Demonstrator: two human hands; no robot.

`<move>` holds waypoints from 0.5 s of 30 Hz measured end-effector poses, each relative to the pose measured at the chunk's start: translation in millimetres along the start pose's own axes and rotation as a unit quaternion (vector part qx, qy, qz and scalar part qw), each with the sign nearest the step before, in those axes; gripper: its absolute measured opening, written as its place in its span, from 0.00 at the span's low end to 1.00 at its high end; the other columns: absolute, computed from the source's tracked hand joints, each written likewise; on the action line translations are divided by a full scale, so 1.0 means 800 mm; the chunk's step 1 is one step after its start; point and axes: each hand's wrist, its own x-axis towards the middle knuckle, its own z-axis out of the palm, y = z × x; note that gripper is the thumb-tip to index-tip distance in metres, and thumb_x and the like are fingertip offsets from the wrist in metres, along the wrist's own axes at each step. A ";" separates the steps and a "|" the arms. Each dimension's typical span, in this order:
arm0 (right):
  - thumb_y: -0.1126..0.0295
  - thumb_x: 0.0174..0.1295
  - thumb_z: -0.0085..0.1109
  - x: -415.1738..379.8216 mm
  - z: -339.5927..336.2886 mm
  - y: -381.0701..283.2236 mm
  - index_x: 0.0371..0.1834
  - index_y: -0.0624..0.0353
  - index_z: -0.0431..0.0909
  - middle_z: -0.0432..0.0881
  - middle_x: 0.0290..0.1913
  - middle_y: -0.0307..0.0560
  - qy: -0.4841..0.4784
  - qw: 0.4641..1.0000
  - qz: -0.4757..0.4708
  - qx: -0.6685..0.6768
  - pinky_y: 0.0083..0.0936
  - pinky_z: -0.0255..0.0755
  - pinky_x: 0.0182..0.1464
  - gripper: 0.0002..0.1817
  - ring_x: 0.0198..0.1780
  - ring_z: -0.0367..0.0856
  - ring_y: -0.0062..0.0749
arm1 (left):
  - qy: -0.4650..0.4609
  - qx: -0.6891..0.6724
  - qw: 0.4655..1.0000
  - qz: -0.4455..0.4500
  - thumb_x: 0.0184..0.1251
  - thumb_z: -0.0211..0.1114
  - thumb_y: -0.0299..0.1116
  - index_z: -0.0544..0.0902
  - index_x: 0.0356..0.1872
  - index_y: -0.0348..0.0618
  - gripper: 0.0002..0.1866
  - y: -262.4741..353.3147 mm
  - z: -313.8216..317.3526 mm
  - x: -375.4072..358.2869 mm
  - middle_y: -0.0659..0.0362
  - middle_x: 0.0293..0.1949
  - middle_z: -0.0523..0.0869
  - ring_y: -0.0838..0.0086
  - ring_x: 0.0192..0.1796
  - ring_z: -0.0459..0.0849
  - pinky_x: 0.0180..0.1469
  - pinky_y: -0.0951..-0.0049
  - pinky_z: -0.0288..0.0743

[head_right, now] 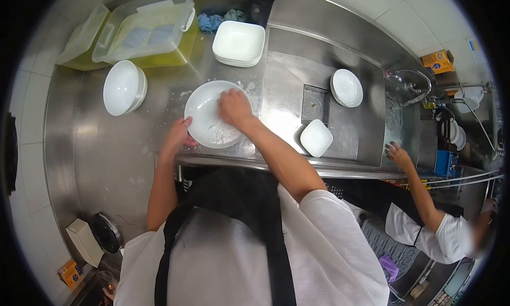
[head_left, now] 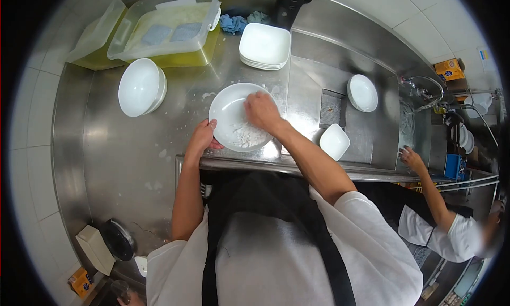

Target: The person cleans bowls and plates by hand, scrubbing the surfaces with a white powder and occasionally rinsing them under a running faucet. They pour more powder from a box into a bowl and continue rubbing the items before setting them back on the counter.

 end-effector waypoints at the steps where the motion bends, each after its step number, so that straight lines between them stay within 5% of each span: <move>1: 0.63 0.68 0.56 -0.007 0.011 -0.003 0.44 0.64 0.80 0.81 0.50 0.62 -0.038 0.998 -0.039 -0.008 0.49 0.79 0.53 0.14 0.53 0.80 0.60 | -0.007 -0.002 1.000 -0.005 0.84 0.47 0.42 0.76 0.52 0.33 0.19 0.006 0.001 0.000 0.50 0.27 0.87 0.65 0.21 0.87 0.22 0.71 0.83; 4: 0.59 0.71 0.53 -0.027 0.027 -0.011 0.47 0.60 0.84 0.80 0.55 0.60 -0.233 0.959 -0.164 0.001 0.50 0.76 0.60 0.17 0.56 0.78 0.60 | -0.005 -0.008 1.000 0.002 0.85 0.47 0.44 0.76 0.53 0.34 0.21 -0.002 -0.003 0.004 0.49 0.29 0.87 0.65 0.22 0.88 0.23 0.71 0.83; 8: 0.59 0.73 0.54 -0.029 -0.016 -0.012 0.45 0.61 0.86 0.82 0.53 0.59 -0.136 0.981 -0.055 0.126 0.45 0.69 0.64 0.17 0.58 0.76 0.58 | 0.010 -0.054 0.998 0.003 0.83 0.50 0.49 0.76 0.54 0.35 0.23 -0.005 -0.034 -0.012 0.48 0.35 0.87 0.65 0.28 0.89 0.26 0.70 0.83; 11: 0.57 0.75 0.51 -0.027 -0.014 -0.005 0.54 0.61 0.82 0.82 0.53 0.59 -0.143 0.974 -0.133 0.117 0.45 0.69 0.63 0.19 0.58 0.75 0.58 | 0.263 -0.302 0.913 0.078 0.77 0.58 0.55 0.71 0.58 0.35 0.29 -0.006 -0.105 -0.029 0.52 0.42 0.81 0.64 0.36 0.88 0.33 0.65 0.85; 12: 0.56 0.76 0.50 -0.035 -0.014 -0.012 0.59 0.59 0.79 0.80 0.55 0.58 -0.190 0.964 -0.159 0.091 0.45 0.68 0.64 0.20 0.60 0.74 0.57 | 0.300 -0.308 0.898 0.089 0.77 0.58 0.55 0.71 0.58 0.35 0.29 -0.010 -0.139 -0.029 0.52 0.42 0.81 0.64 0.36 0.88 0.33 0.65 0.85; 15: 0.49 0.70 0.57 -0.076 0.006 -0.021 0.63 0.52 0.79 0.77 0.64 0.55 -0.114 0.950 -0.291 -0.003 0.48 0.66 0.67 0.25 0.65 0.73 0.55 | 0.525 -0.375 0.759 0.080 0.72 0.63 0.58 0.65 0.63 0.35 0.36 0.002 -0.227 -0.036 0.53 0.38 0.76 0.68 0.31 0.81 0.31 0.65 0.83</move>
